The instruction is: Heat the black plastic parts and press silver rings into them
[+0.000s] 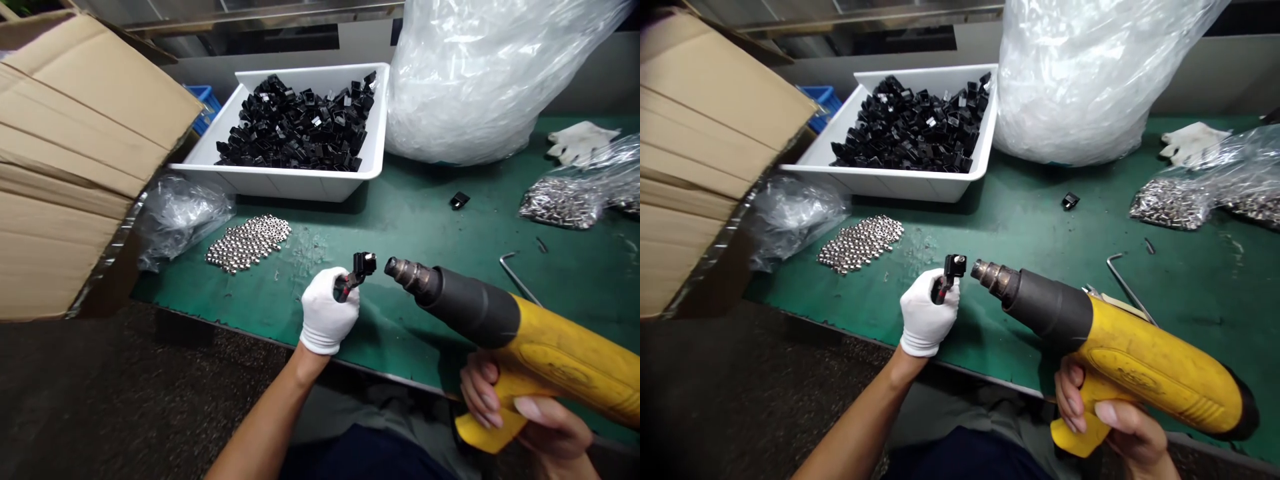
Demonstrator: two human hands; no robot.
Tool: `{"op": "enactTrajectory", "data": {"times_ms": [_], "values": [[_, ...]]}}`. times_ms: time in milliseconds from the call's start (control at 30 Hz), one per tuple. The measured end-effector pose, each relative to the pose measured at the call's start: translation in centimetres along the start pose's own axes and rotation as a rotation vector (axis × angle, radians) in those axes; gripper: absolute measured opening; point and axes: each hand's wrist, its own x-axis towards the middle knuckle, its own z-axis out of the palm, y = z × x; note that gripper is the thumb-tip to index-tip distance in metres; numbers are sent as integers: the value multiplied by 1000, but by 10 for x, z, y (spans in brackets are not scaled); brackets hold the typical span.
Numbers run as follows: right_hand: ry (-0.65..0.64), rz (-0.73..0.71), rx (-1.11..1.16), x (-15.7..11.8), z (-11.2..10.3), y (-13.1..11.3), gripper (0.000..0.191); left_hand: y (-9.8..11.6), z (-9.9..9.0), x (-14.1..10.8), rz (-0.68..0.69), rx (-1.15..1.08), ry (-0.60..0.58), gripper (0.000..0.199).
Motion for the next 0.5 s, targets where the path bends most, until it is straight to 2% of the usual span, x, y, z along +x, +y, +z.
{"op": "enactTrajectory", "data": {"times_ms": [267,500], "values": [[12,-4,19,0,2,-2,30,11,3,-3,-5,-30,-34,13],[14,-6,14,-1,3,-1,30,11,4,-4,-14,-33,-39,13]]}}
